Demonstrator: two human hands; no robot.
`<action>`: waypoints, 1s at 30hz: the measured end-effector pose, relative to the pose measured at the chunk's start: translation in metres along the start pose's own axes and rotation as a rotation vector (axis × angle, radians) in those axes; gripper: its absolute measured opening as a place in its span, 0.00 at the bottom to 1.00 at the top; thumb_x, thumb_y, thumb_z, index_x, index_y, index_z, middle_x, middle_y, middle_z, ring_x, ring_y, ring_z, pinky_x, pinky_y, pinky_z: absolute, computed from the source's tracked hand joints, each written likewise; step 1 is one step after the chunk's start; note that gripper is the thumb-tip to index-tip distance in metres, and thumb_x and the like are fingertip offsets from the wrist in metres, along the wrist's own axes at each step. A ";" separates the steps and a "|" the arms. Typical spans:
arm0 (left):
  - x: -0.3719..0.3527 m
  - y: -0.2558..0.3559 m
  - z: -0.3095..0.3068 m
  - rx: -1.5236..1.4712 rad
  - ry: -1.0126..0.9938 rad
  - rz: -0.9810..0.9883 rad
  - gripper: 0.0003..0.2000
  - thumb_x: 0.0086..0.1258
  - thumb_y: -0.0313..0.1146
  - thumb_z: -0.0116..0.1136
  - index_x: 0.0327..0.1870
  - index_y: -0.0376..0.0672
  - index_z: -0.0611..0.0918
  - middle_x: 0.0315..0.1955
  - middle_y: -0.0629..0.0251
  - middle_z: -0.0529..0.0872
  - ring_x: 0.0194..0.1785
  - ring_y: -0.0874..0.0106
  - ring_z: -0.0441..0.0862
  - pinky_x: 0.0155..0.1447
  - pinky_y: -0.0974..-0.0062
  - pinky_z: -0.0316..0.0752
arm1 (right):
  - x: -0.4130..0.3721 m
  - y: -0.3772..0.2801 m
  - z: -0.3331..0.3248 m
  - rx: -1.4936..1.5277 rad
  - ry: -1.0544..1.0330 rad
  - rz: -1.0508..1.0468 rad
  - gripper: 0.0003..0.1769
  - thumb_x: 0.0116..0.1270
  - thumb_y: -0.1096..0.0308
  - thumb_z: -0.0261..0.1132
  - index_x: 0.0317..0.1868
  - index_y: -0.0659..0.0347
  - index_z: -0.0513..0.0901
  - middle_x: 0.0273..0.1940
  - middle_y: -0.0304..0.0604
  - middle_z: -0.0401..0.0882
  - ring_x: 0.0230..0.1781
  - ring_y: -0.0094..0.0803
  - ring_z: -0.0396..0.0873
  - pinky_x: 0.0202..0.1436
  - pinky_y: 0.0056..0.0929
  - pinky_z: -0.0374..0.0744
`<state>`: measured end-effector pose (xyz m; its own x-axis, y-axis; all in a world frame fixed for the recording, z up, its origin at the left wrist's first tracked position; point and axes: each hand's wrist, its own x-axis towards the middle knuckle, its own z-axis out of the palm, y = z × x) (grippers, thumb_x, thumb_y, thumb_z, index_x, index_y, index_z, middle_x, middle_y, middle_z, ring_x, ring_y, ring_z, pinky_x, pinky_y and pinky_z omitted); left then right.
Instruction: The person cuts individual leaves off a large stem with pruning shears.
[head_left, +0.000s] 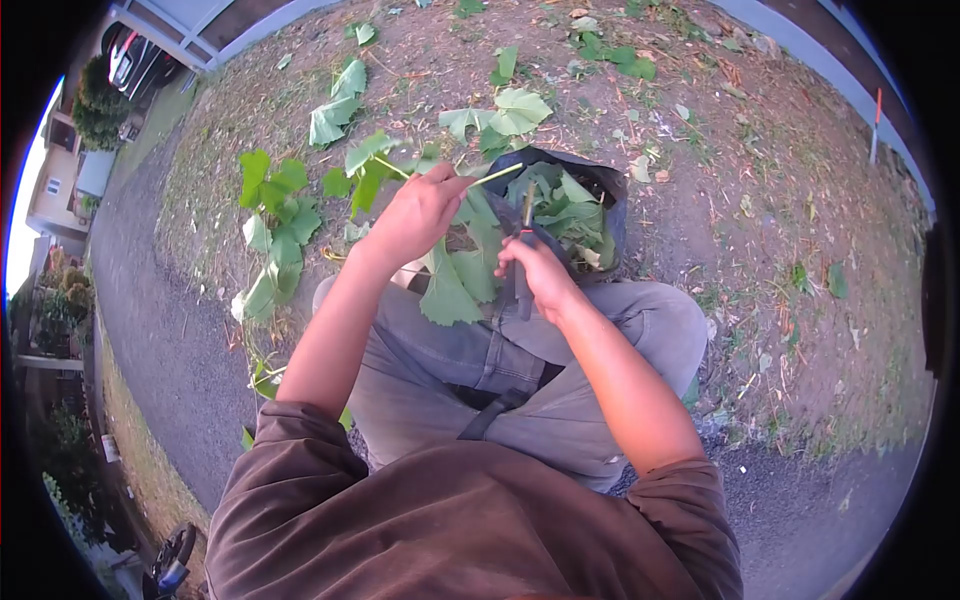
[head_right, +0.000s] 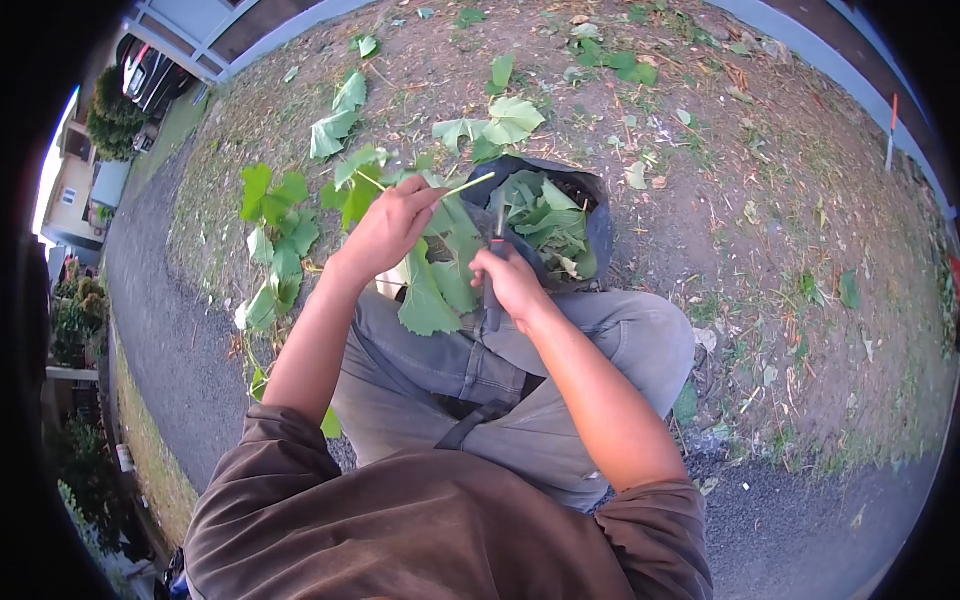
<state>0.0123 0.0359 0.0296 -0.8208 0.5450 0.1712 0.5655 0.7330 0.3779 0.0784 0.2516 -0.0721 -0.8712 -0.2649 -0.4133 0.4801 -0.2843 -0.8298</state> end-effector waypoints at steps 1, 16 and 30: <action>-0.002 0.002 0.001 -0.001 -0.001 -0.008 0.17 0.80 0.28 0.58 0.66 0.40 0.86 0.45 0.51 0.84 0.50 0.49 0.86 0.61 0.53 0.79 | -0.003 0.002 0.003 -0.002 -0.004 0.007 0.18 0.75 0.60 0.65 0.58 0.60 0.79 0.43 0.38 0.84 0.43 0.31 0.86 0.56 0.34 0.81; -0.011 0.064 0.007 0.475 0.219 0.170 0.23 0.75 0.39 0.69 0.67 0.40 0.82 0.43 0.54 0.90 0.55 0.56 0.88 0.65 0.58 0.80 | 0.002 -0.002 -0.008 0.065 0.125 -0.094 0.09 0.69 0.63 0.69 0.39 0.60 0.82 0.30 0.35 0.80 0.29 0.25 0.79 0.37 0.30 0.78; -0.061 0.031 -0.008 -0.259 0.021 -0.378 0.16 0.86 0.36 0.54 0.61 0.35 0.86 0.31 0.43 0.86 0.39 0.44 0.88 0.47 0.53 0.79 | -0.004 -0.002 -0.009 0.199 0.130 -0.058 0.09 0.73 0.63 0.68 0.45 0.58 0.81 0.32 0.35 0.80 0.32 0.29 0.81 0.42 0.34 0.81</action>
<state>0.0787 0.0220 0.0385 -0.9685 0.2488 -0.0048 0.1899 0.7513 0.6321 0.0798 0.2618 -0.0726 -0.8976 -0.1258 -0.4226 0.4284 -0.4753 -0.7685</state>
